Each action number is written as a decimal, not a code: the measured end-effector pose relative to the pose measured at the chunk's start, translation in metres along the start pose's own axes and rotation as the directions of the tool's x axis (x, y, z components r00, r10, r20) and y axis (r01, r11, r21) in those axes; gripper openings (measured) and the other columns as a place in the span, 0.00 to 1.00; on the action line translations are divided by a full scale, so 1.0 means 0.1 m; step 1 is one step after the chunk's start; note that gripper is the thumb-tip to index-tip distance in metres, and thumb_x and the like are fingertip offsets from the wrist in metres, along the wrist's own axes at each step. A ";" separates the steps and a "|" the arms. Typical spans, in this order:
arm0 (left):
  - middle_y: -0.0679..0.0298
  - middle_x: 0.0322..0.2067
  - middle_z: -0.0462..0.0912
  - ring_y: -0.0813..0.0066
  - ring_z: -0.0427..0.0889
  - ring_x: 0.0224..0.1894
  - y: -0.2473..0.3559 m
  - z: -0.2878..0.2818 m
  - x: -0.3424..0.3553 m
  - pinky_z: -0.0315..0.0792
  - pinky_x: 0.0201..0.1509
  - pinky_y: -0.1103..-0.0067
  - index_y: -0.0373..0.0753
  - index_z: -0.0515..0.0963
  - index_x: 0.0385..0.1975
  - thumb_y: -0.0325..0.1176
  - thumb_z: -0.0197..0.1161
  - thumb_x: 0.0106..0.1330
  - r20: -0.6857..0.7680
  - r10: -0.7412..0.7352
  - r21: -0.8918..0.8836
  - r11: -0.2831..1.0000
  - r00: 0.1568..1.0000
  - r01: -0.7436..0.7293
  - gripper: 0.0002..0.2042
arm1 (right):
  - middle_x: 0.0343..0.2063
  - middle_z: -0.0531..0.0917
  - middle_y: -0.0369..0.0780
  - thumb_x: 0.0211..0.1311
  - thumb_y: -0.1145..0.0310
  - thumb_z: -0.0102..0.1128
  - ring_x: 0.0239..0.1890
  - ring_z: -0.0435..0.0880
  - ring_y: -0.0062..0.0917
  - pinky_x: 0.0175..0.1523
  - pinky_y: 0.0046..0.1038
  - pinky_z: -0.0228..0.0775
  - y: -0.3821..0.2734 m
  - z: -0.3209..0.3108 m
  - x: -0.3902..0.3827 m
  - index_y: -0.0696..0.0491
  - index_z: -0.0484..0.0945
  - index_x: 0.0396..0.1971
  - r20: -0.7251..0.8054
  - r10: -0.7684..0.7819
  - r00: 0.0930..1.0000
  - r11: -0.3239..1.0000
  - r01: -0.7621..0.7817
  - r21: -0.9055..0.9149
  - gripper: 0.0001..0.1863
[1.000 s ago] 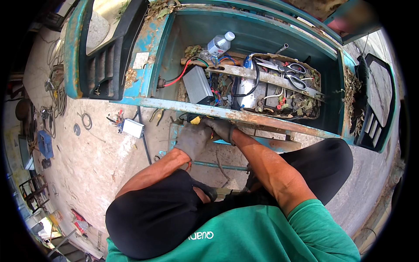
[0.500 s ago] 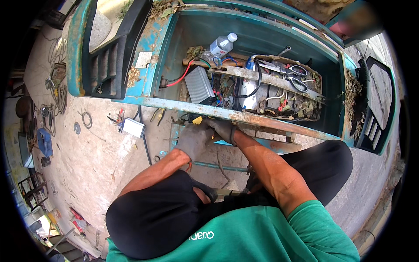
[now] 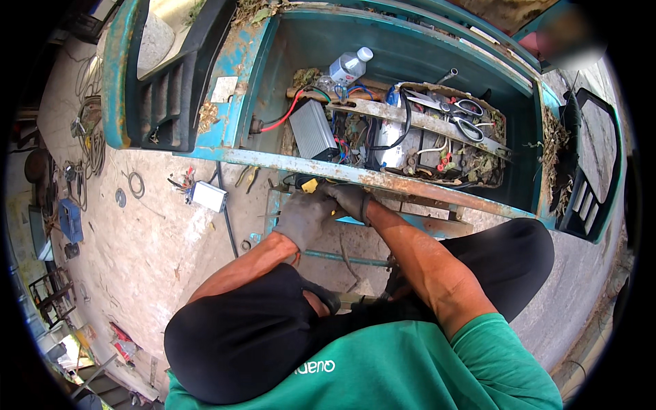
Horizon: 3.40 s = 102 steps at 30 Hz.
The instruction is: The person works on the electrical wiring of a teal three-wheeled vehicle, using a yellow multimeter to test connections and a screwdriver to adjust terminals on a yellow component.
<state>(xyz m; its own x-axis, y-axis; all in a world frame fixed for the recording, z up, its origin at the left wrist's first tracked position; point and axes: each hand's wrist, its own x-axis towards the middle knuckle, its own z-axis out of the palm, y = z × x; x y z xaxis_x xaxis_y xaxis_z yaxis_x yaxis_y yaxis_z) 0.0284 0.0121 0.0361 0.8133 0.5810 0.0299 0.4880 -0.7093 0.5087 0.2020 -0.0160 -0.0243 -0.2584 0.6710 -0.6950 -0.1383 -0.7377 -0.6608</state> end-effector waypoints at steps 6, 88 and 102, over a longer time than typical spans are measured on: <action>0.56 0.29 0.83 0.55 0.84 0.33 -0.02 0.01 0.00 0.75 0.39 0.61 0.40 0.85 0.29 0.37 0.67 0.61 0.071 -0.070 0.071 0.995 0.995 0.065 0.08 | 0.43 0.84 0.38 0.73 0.50 0.56 0.40 0.86 0.21 0.42 0.29 0.86 -0.15 0.09 -0.11 0.52 0.80 0.53 -0.027 0.054 0.998 0.995 -0.052 0.081 0.22; 0.57 0.37 0.85 0.55 0.86 0.36 -0.01 -0.07 0.03 0.77 0.40 0.61 0.39 0.84 0.30 0.36 0.68 0.58 0.134 -0.079 0.054 0.996 0.988 0.072 0.08 | 0.48 0.85 0.37 0.75 0.53 0.54 0.46 0.86 0.22 0.45 0.28 0.85 0.09 0.01 0.10 0.52 0.81 0.55 -0.032 0.079 0.996 0.997 -0.078 0.029 0.21; 0.56 0.35 0.84 0.55 0.85 0.35 -0.01 -0.08 0.02 0.76 0.41 0.61 0.40 0.85 0.29 0.36 0.68 0.58 0.090 -0.045 0.028 0.999 0.995 0.042 0.07 | 0.54 0.83 0.42 0.78 0.53 0.45 0.53 0.80 0.25 0.61 0.27 0.71 0.12 -0.05 0.10 0.53 0.80 0.58 0.021 0.000 1.000 0.982 0.004 -0.186 0.23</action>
<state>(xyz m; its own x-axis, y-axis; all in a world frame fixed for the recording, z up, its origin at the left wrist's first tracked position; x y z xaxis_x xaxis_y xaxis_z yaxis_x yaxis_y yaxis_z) 0.0267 0.0175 0.0424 0.8159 0.5738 -0.0705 0.5307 -0.6949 0.4853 0.2026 -0.0176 -0.0402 -0.2787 0.6691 -0.6889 0.0414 -0.7083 -0.7047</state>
